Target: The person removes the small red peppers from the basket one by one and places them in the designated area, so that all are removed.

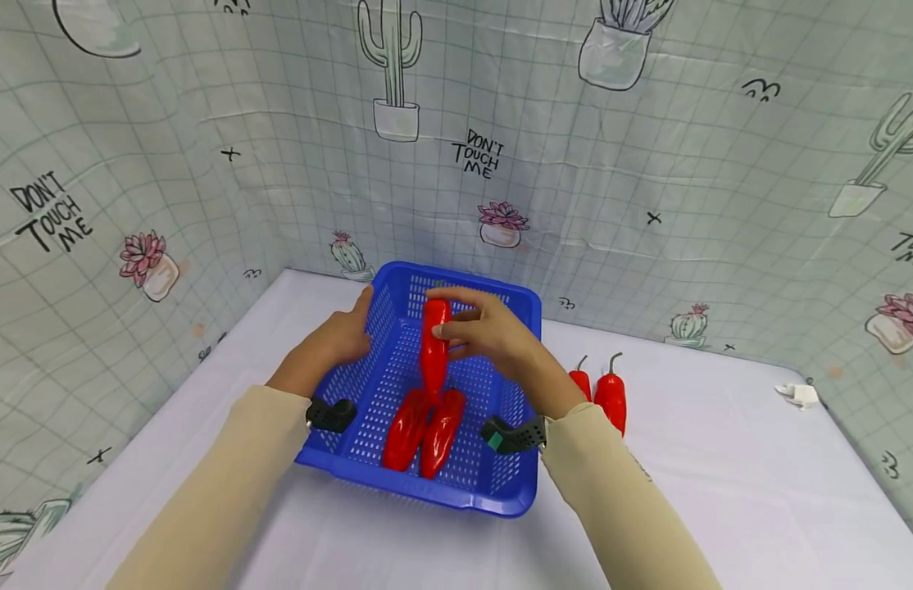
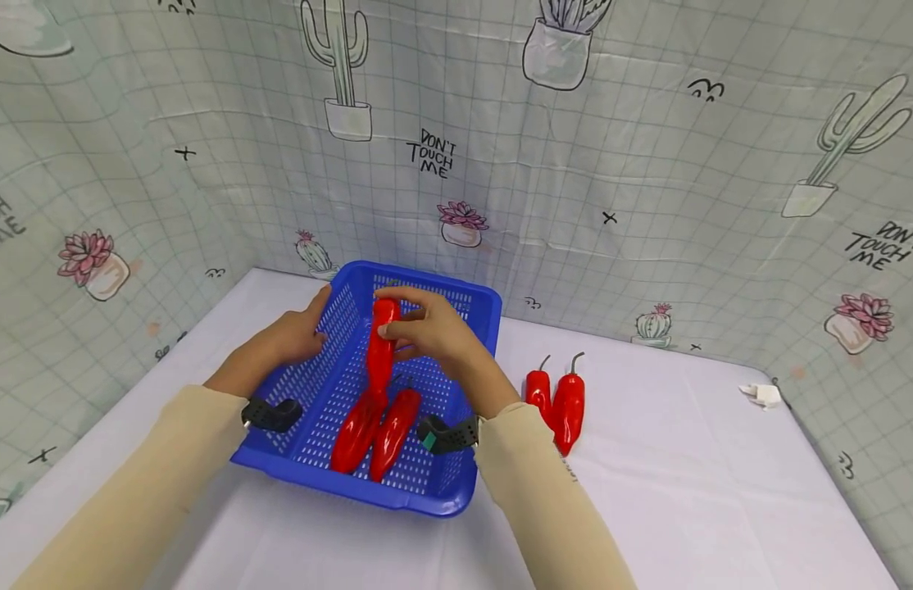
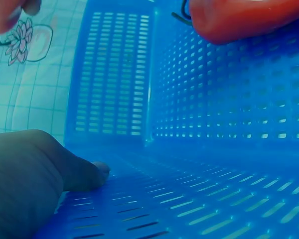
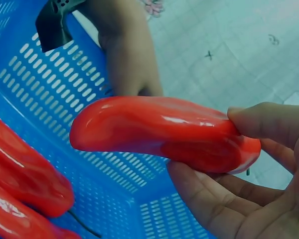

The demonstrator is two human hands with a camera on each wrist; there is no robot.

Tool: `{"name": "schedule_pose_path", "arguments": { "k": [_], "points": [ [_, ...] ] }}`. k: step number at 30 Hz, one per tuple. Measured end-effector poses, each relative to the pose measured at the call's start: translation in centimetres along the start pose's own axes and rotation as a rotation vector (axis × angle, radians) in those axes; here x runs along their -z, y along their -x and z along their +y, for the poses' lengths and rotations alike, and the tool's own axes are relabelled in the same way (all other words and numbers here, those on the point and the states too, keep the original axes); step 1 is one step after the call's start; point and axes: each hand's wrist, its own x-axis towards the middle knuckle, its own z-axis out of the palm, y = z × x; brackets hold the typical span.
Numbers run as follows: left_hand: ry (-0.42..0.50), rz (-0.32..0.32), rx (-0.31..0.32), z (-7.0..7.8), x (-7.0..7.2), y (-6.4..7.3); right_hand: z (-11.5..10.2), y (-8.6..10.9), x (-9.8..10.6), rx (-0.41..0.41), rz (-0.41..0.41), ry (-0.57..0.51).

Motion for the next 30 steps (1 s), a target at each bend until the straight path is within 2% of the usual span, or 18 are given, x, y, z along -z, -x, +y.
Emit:
{"name": "schedule_pose_path", "arguments": {
  "k": [5, 9, 13, 18, 23, 30],
  "points": [
    [0.001, 0.005, 0.002, -0.2, -0.1, -0.1, -0.2, 1.2, 2.0, 0.031, 0.024, 0.008],
    [0.009, 0.005, 0.008, 0.1, -0.2, -0.2, -0.3, 2.8, 5.6, 0.06, 0.082, 0.043],
    [0.014, 0.01, 0.013, 0.1, -0.2, 0.0, -0.3, 4.2, 9.0, 0.055, 0.123, 0.078],
    [0.005, 0.002, 0.01, 0.0, -0.1, 0.1, -0.2, 6.0, 12.1, 0.064, 0.183, 0.041],
    [-0.016, 0.008, -0.002, -0.2, 0.0, 0.0, 0.2, 7.0, 13.9, 0.072, 0.202, 0.041],
    [-0.001, 0.004, 0.003, -0.1, -0.1, -0.1, 1.8, 8.0, 15.1, 0.038, 0.242, 0.135]
  ]
}}
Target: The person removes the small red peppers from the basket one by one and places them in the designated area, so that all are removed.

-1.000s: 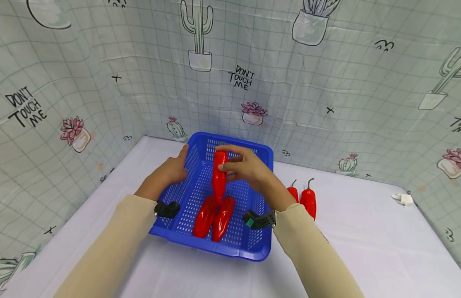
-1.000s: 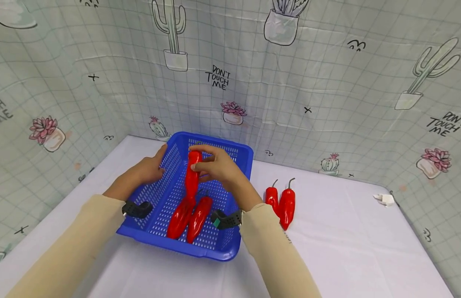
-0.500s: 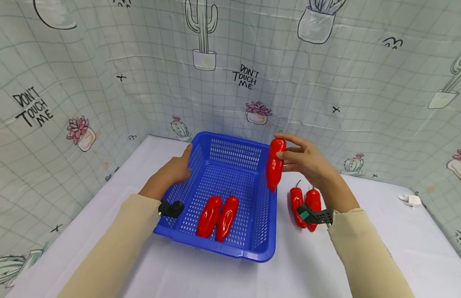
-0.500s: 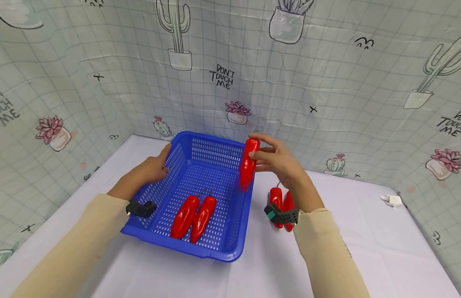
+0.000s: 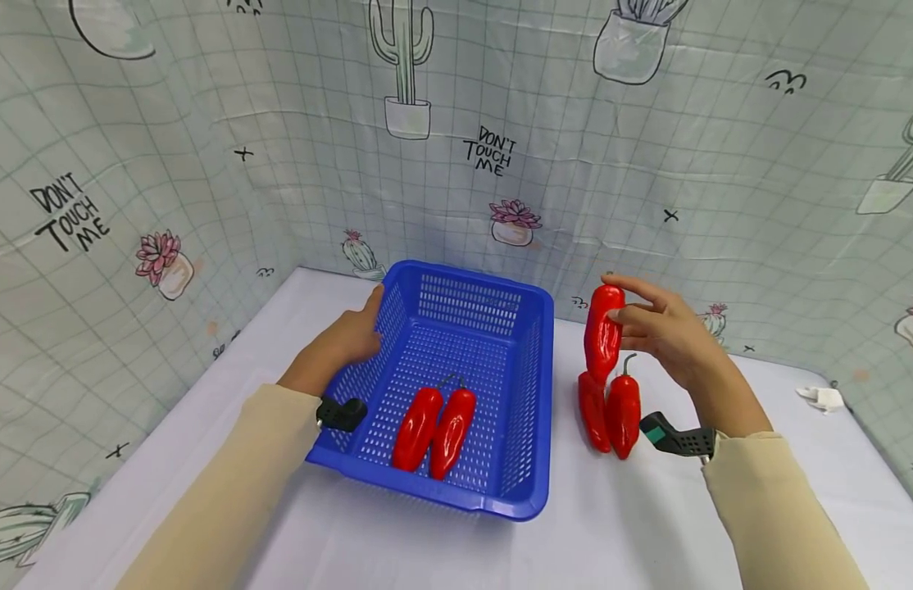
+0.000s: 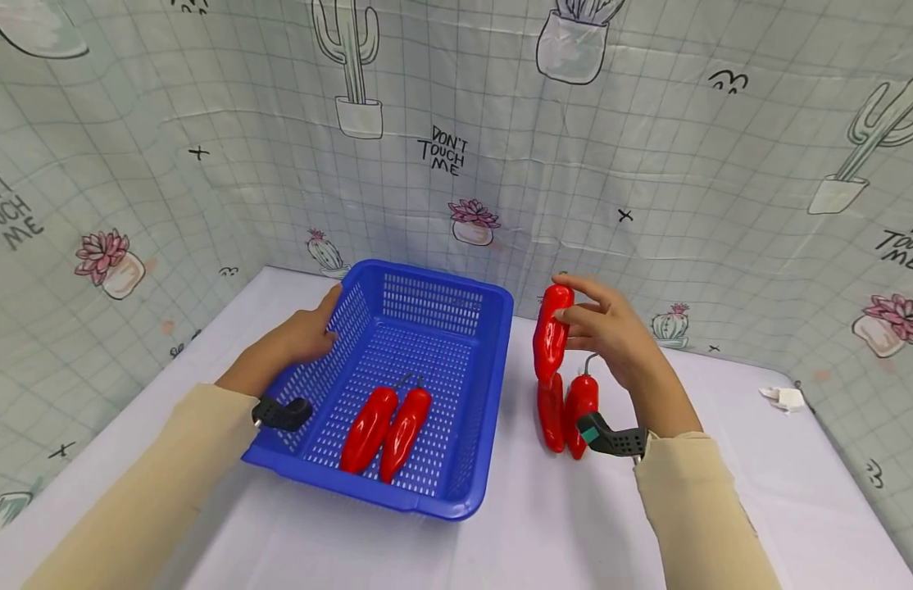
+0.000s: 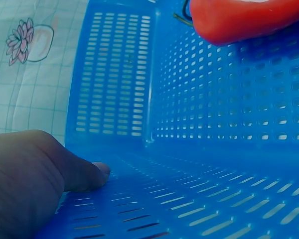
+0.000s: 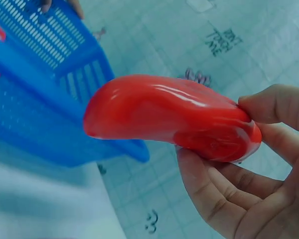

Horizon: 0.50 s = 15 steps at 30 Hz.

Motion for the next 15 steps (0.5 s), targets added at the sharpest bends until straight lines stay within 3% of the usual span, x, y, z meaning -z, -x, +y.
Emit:
{"name": "schedule_pose_path", "arguments": {
  "k": [5, 15],
  "points": [
    [-0.001, 0.005, 0.0, 0.0, -0.1, 0.0, 1.8, 0.7, 1.3, -0.04, 0.023, 0.061],
    [-0.024, 0.008, 0.009, -0.1, -0.1, -0.2, 5.6, 1.9, 3.7, -0.201, 0.087, 0.156]
  ]
}}
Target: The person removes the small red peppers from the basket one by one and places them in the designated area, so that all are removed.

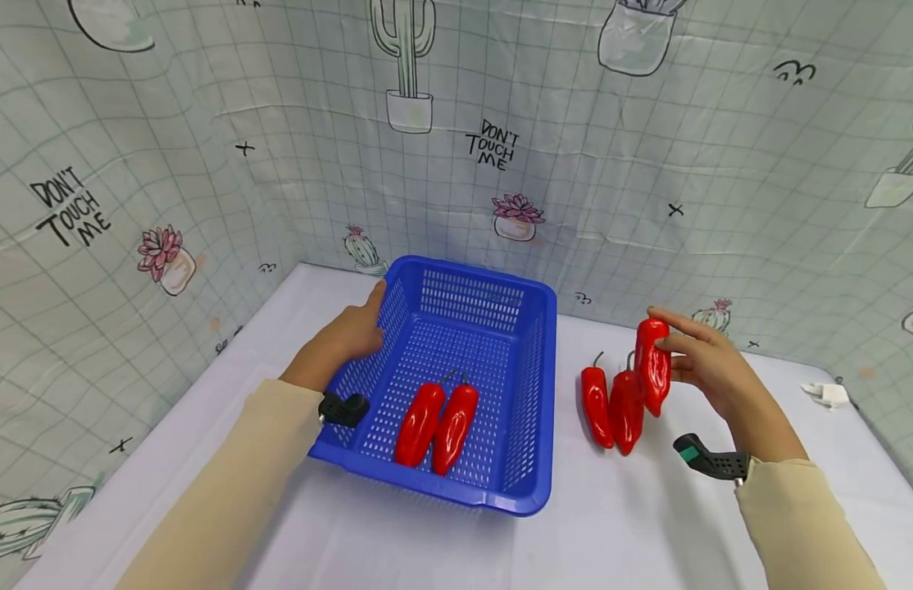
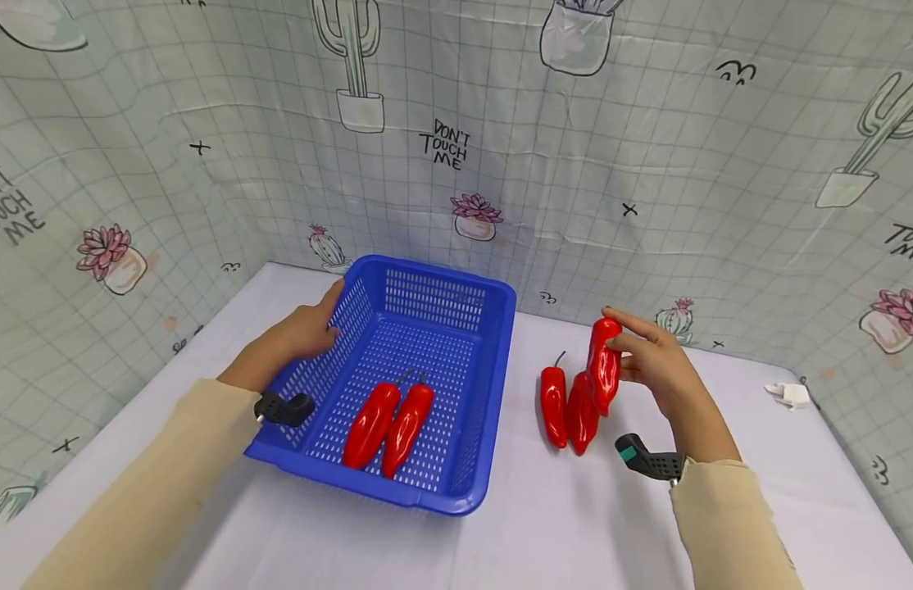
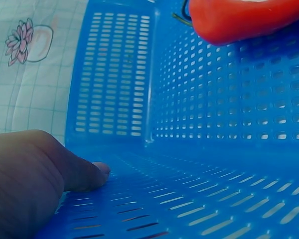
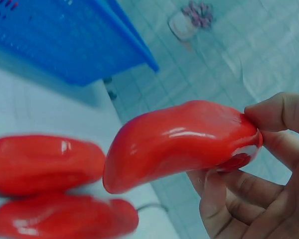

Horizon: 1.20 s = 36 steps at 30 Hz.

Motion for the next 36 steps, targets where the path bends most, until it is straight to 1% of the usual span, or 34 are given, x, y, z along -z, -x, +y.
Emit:
{"name": "schedule_pose_path", "arguments": {
  "k": [5, 10, 15, 19, 25, 32, 36],
  "points": [
    [-0.02, -0.011, 0.014, 0.5, 0.1, -0.1, 2.1, 0.1, 0.8, -0.055, 0.022, 0.015],
    [-0.002, -0.032, 0.013, 1.3, -0.1, -0.4, 3.9, 0.4, 1.9, -0.112, 0.046, 0.069],
    [0.001, -0.041, 0.022, 1.7, -0.5, -0.6, 5.6, 0.5, 2.3, -0.179, 0.053, 0.075],
    [0.003, -0.043, 0.036, 1.7, -0.5, -0.5, 6.5, 0.3, 2.3, -0.207, 0.047, 0.087],
    [0.002, -0.02, 0.046, 1.7, -0.2, 0.0, 7.3, -0.5, 1.7, -0.237, 0.048, 0.115],
    [-0.047, 0.0, 0.006, 1.4, -0.1, 0.3, 8.5, -0.7, 0.8, -0.243, 0.081, 0.086],
    [-0.049, -0.006, 0.023, 1.4, -0.1, 0.3, 9.3, -0.6, 0.5, -0.247, 0.107, 0.071]
  ]
}}
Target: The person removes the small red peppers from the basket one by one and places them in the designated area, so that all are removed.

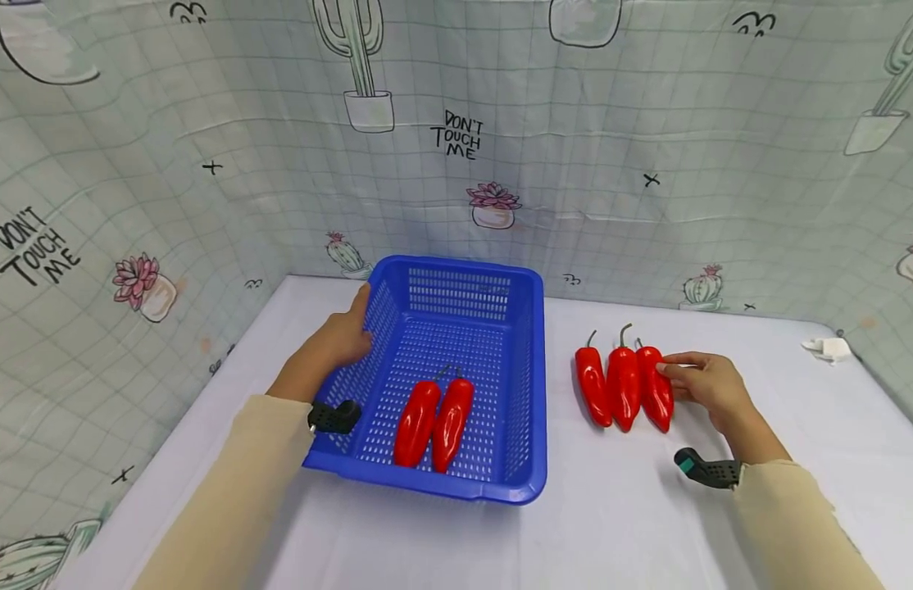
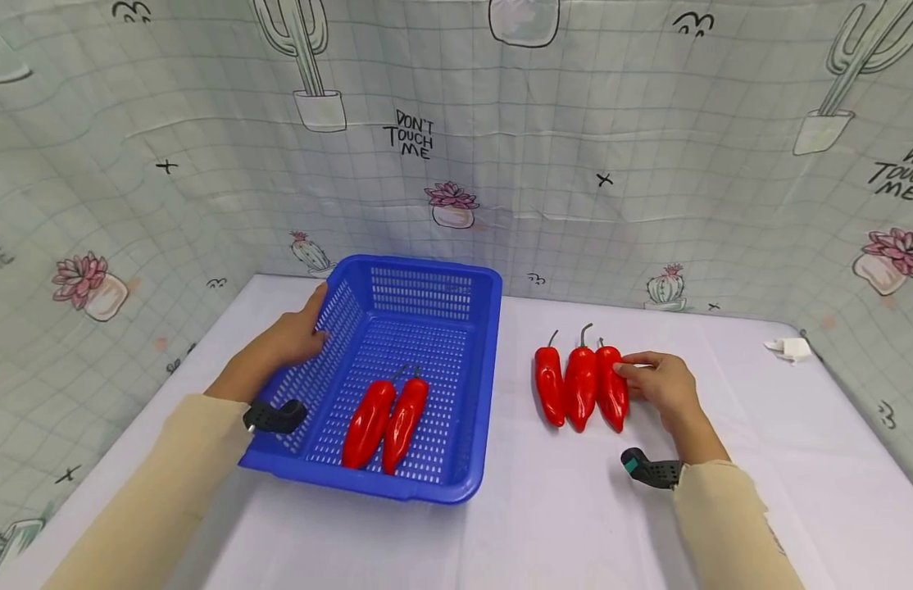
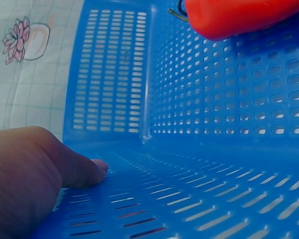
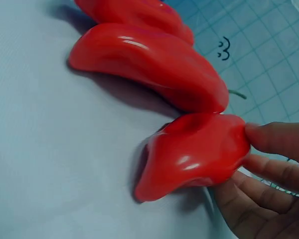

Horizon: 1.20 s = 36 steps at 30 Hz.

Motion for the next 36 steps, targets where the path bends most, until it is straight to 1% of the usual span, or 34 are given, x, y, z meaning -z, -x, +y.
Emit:
{"name": "schedule_pose_path", "arguments": {
  "k": [5, 8, 14, 16, 18, 21, 24, 25, 30, 31, 33, 36],
  "points": [
    [0.018, -0.007, 0.014, -0.2, -0.1, 0.0, 0.5, 0.1, -0.2, 0.02, 0.04, 0.015],
    [0.012, -0.001, 0.003, -0.2, -0.2, -0.2, 0.8, 0.4, -0.2, 0.029, 0.072, 0.02],
    [0.013, 0.004, -0.001, -0.2, -0.3, -0.1, 1.6, 0.9, -0.1, 0.015, 0.176, -0.004],
    [0.012, 0.002, -0.002, -0.1, -0.2, 0.0, 1.9, 0.9, 0.1, 0.002, 0.203, -0.026],
    [0.006, 0.0, 0.0, 0.0, -0.1, 0.1, 2.1, 0.7, 0.4, -0.009, 0.225, -0.073],
    [0.007, -0.002, 0.007, 0.2, 0.1, 0.2, 1.8, 0.5, 0.6, 0.002, 0.232, -0.142],
    [0.005, 0.0, 0.008, 0.1, 0.1, 0.2, 0.9, 0.6, 0.5, 0.027, 0.238, -0.183],
    [0.009, 0.0, 0.01, 0.1, 0.0, 0.2, 0.4, 0.7, 0.3, 0.042, 0.231, -0.181],
    [0.023, -0.001, 0.009, -0.2, -0.1, 0.0, -2.1, 2.0, -0.4, 0.115, 0.21, -0.207],
    [0.027, -0.002, 0.01, -0.2, -0.2, 0.0, -2.7, 2.4, -0.5, 0.132, 0.193, -0.206],
    [0.021, -0.002, 0.009, -0.2, -0.2, -0.1, -4.0, 2.7, -0.9, 0.141, 0.171, -0.262],
    [0.022, -0.007, 0.014, -0.3, -0.2, -0.2, -6.3, 3.0, -1.9, 0.163, 0.136, -0.317]
  ]
}}
